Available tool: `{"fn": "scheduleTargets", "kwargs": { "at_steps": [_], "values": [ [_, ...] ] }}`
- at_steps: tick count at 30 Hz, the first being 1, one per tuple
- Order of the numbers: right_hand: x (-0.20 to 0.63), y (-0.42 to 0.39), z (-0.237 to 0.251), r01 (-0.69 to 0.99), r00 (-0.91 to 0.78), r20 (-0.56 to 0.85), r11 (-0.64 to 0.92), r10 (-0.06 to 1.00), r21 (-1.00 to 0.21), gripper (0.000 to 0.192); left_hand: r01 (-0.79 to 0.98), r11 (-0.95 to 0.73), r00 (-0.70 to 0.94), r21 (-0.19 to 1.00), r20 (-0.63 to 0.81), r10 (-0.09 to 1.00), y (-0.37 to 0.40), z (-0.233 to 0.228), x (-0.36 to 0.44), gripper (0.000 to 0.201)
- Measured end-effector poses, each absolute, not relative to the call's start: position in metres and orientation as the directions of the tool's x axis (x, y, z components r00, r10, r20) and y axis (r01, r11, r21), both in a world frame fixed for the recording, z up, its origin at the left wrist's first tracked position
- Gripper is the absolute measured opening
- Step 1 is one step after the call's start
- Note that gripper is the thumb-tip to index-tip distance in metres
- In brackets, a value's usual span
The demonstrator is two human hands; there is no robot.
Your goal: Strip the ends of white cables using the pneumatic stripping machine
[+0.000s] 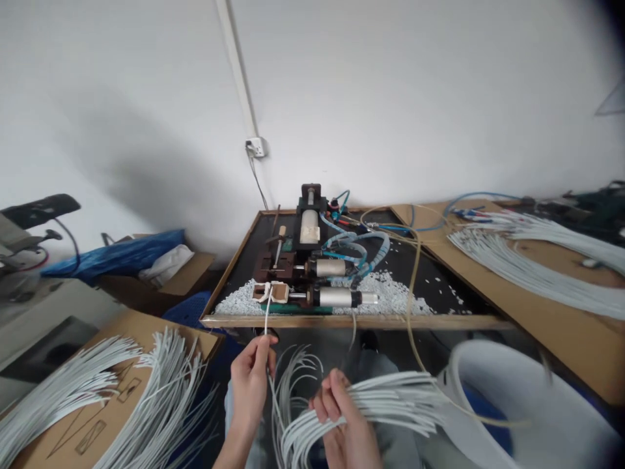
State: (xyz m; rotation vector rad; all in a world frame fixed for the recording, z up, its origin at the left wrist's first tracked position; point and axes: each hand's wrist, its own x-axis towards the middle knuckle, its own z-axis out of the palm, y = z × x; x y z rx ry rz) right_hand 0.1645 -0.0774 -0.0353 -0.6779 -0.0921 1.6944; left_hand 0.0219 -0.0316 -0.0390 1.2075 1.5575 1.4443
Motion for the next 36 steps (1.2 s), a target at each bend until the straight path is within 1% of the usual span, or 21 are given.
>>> {"fn": "scheduleTargets", "kwargs": {
  "at_steps": [1,3,5,7,10,11,13,15,16,17,19,20,21,23,25,28,30,31,33,36],
  "values": [
    [0.159,-0.082,-0.034,-0.868,-0.084,-0.384,-0.257,0.919,-0.426,0.033,0.248,-0.052,-0.271,0.967,0.121,0.955,-0.04,-0.036,0.019,0.031],
    [0.147,-0.09,-0.032,-0.848,-0.096,-0.372,-0.271,0.923,-0.455,0.031,0.408,-0.098,-0.078,0.908,0.141,0.987,-0.052,-0.026,0.014,0.029],
    [0.137,-0.096,-0.031,-0.812,-0.131,-0.341,-0.298,0.931,-0.501,0.03,0.509,-0.171,0.046,0.844,0.171,0.984,-0.058,-0.013,0.011,0.031],
    [0.13,-0.1,-0.031,-0.731,-0.165,-0.292,-0.315,0.942,-0.605,0.028,0.557,-0.227,0.134,0.799,0.183,0.974,-0.062,0.001,0.01,0.034],
    [0.126,-0.104,-0.038,-0.543,-0.157,-0.244,-0.29,0.957,-0.788,0.023,0.621,-0.319,0.306,0.716,0.153,0.94,-0.067,0.015,0.013,0.032],
    [0.126,-0.105,-0.042,-0.497,-0.142,-0.237,-0.276,0.961,-0.822,0.019,0.647,-0.351,0.356,0.676,0.14,0.924,-0.068,0.016,0.015,0.031],
    [0.126,-0.107,-0.049,-0.462,-0.112,-0.234,-0.259,0.966,-0.848,0.009,0.699,-0.395,0.394,0.596,0.14,0.908,-0.07,0.014,0.017,0.038],
    [0.127,-0.108,-0.053,-0.457,-0.104,-0.235,-0.256,0.966,-0.852,0.014,0.74,-0.395,0.368,0.545,0.163,0.915,-0.072,0.008,0.019,0.049],
    [0.127,-0.108,-0.054,-0.45,-0.1,-0.231,-0.251,0.968,-0.857,0.015,0.744,-0.391,0.355,0.542,0.175,0.918,-0.072,0.005,0.02,0.049],
    [0.127,-0.108,-0.053,-0.443,-0.094,-0.222,-0.241,0.97,-0.864,0.014,0.733,-0.393,0.356,0.555,0.18,0.917,-0.072,0.003,0.02,0.043],
    [0.127,-0.108,-0.05,-0.431,-0.088,-0.193,-0.212,0.977,-0.877,0.012,0.673,-0.401,0.392,0.621,0.16,0.906,-0.072,0.0,0.02,0.024],
    [0.127,-0.107,-0.049,-0.429,-0.087,-0.182,-0.201,0.98,-0.881,0.012,0.637,-0.392,0.401,0.664,0.15,0.904,-0.072,0.0,0.02,0.021],
    [0.128,-0.107,-0.047,-0.434,-0.082,-0.187,-0.204,0.979,-0.877,0.013,0.604,-0.365,0.388,0.708,0.138,0.911,-0.072,-0.001,0.019,0.023],
    [0.129,-0.105,-0.045,-0.456,-0.071,-0.237,-0.243,0.969,-0.856,0.019,0.557,-0.243,0.267,0.794,0.106,0.958,-0.072,-0.004,0.016,0.027],
    [0.132,-0.103,-0.044,-0.479,-0.057,-0.304,-0.294,0.951,-0.827,0.027,0.489,-0.108,0.061,0.866,0.09,0.994,-0.074,-0.013,0.013,0.03],
    [0.136,-0.101,-0.044,-0.58,-0.083,-0.418,-0.385,0.905,-0.718,0.032,0.358,-0.005,-0.24,0.934,0.097,0.966,-0.081,-0.039,0.01,0.037],
    [0.137,-0.1,-0.044,-0.666,-0.093,-0.484,-0.416,0.87,-0.619,0.03,0.315,0.03,-0.333,0.948,0.081,0.939,-0.088,-0.059,0.011,0.035],
    [0.137,-0.1,-0.044,-0.712,-0.092,-0.497,-0.406,0.863,-0.573,0.03,0.298,0.047,-0.341,0.954,0.06,0.938,-0.092,-0.069,0.011,0.033],
    [0.135,-0.1,-0.043,-0.782,-0.086,-0.493,-0.365,0.866,-0.505,0.036,0.246,0.074,-0.301,0.966,0.004,0.954,-0.1,-0.083,0.012,0.033],
    [0.132,-0.1,-0.04,-0.834,-0.147,-0.466,-0.363,0.872,-0.415,0.048,0.146,0.107,-0.226,0.984,-0.073,0.971,-0.105,-0.088,0.015,0.036]
  ]
}}
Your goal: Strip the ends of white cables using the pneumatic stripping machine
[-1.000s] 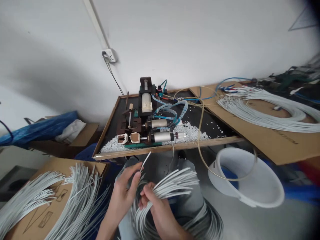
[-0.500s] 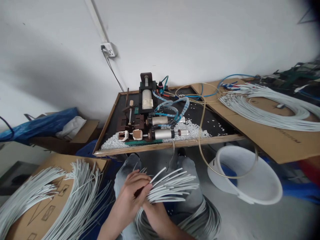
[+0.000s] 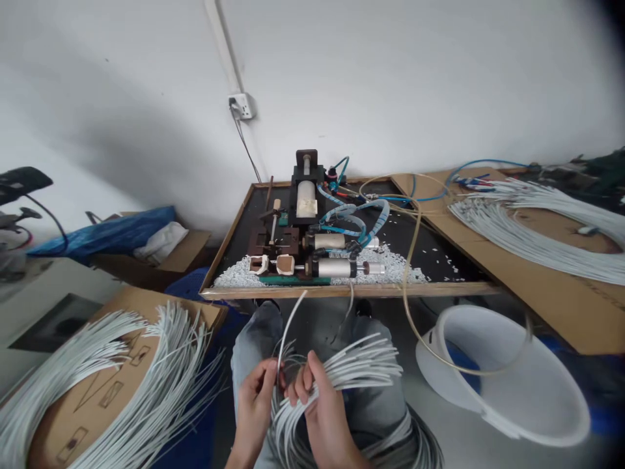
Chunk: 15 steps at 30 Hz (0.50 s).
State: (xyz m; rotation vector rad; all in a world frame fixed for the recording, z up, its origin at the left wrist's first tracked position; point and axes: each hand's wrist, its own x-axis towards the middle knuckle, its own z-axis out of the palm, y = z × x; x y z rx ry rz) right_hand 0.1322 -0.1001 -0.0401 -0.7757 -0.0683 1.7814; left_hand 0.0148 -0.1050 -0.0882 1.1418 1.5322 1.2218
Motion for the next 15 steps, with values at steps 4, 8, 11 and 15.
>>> {"fn": "scheduleTargets", "kwargs": {
  "at_steps": [4,8,11,15],
  "values": [
    [0.133,-0.096,-0.029,-0.84,-0.224,-0.452,-0.407,0.863,-0.36,0.052,0.057,0.094,-0.254,0.994,-0.076,0.964,-0.1,-0.071,0.021,0.04],
    [0.142,-0.085,-0.02,-0.852,-0.254,-0.451,-0.418,0.856,-0.314,0.053,-0.154,0.047,-0.186,0.987,-0.076,0.98,-0.096,-0.058,0.029,0.049],
    [0.15,-0.079,-0.02,-0.863,-0.271,-0.404,-0.407,0.874,-0.301,0.053,-0.355,-0.006,-0.189,0.935,-0.066,0.98,-0.095,-0.054,0.036,0.055],
    [0.155,-0.078,-0.022,-0.862,-0.312,-0.29,-0.398,0.905,-0.313,0.051,-0.494,-0.051,-0.278,0.868,-0.103,0.955,-0.088,-0.047,0.044,0.048]
  ]
}}
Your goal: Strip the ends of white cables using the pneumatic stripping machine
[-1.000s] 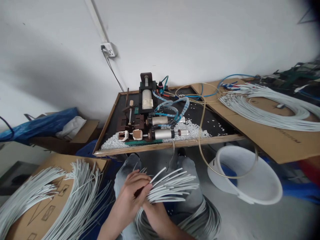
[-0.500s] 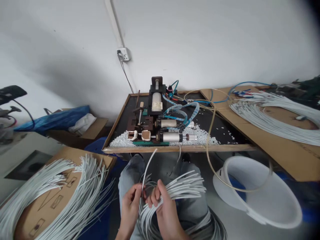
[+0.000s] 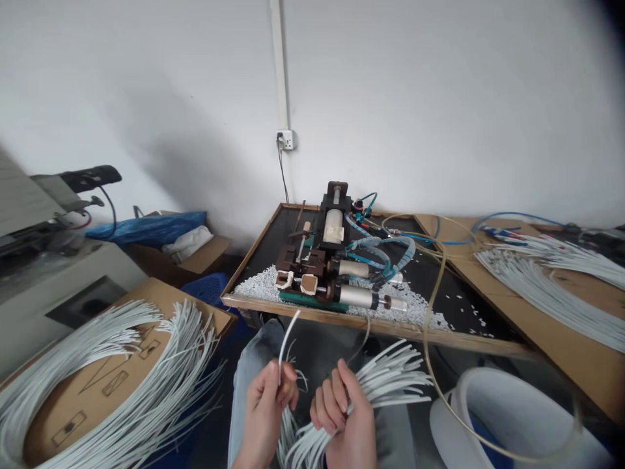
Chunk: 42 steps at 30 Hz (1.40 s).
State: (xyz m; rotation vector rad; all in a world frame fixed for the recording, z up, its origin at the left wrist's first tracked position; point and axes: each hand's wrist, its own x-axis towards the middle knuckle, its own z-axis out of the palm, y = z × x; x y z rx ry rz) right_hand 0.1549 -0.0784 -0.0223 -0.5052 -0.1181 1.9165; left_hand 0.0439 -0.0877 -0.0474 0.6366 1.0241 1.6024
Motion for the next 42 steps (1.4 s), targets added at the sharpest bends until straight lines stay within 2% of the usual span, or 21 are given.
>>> {"fn": "scheduleTargets", "kwargs": {
  "at_steps": [3,6,10,16,23,28,42],
  "values": [
    [0.159,-0.08,-0.016,-0.842,-0.382,-0.197,-0.428,0.903,-0.328,0.051,-0.481,-0.093,-0.361,0.872,-0.1,0.927,-0.073,-0.04,0.044,0.041],
    [0.165,-0.079,-0.002,-0.832,-0.41,-0.123,-0.426,0.904,-0.356,0.052,-0.389,-0.112,-0.381,0.915,-0.049,0.923,-0.054,-0.032,0.039,0.033],
    [0.167,-0.075,0.009,-0.836,-0.388,-0.131,-0.408,0.912,-0.366,0.05,-0.209,-0.091,-0.346,0.974,0.014,0.938,-0.033,-0.027,0.034,0.024],
    [0.16,-0.07,0.001,-0.835,-0.395,-0.105,-0.404,0.913,-0.373,0.051,-0.11,-0.056,-0.309,0.992,0.019,0.951,-0.017,-0.032,0.038,0.033],
    [0.162,-0.063,0.005,-0.848,-0.345,-0.132,-0.369,0.929,-0.38,0.052,-0.208,-0.067,-0.358,0.976,-0.013,0.933,-0.001,-0.039,0.039,0.026],
    [0.16,-0.06,0.005,-0.848,-0.315,-0.167,-0.356,0.934,-0.391,0.052,-0.303,-0.062,-0.367,0.951,-0.056,0.929,0.007,-0.04,0.04,0.031],
    [0.149,-0.055,0.013,-0.839,-0.244,-0.267,-0.341,0.932,-0.423,0.053,-0.36,-0.03,-0.327,0.933,-0.095,0.94,0.008,-0.041,0.028,0.031]
  ]
}}
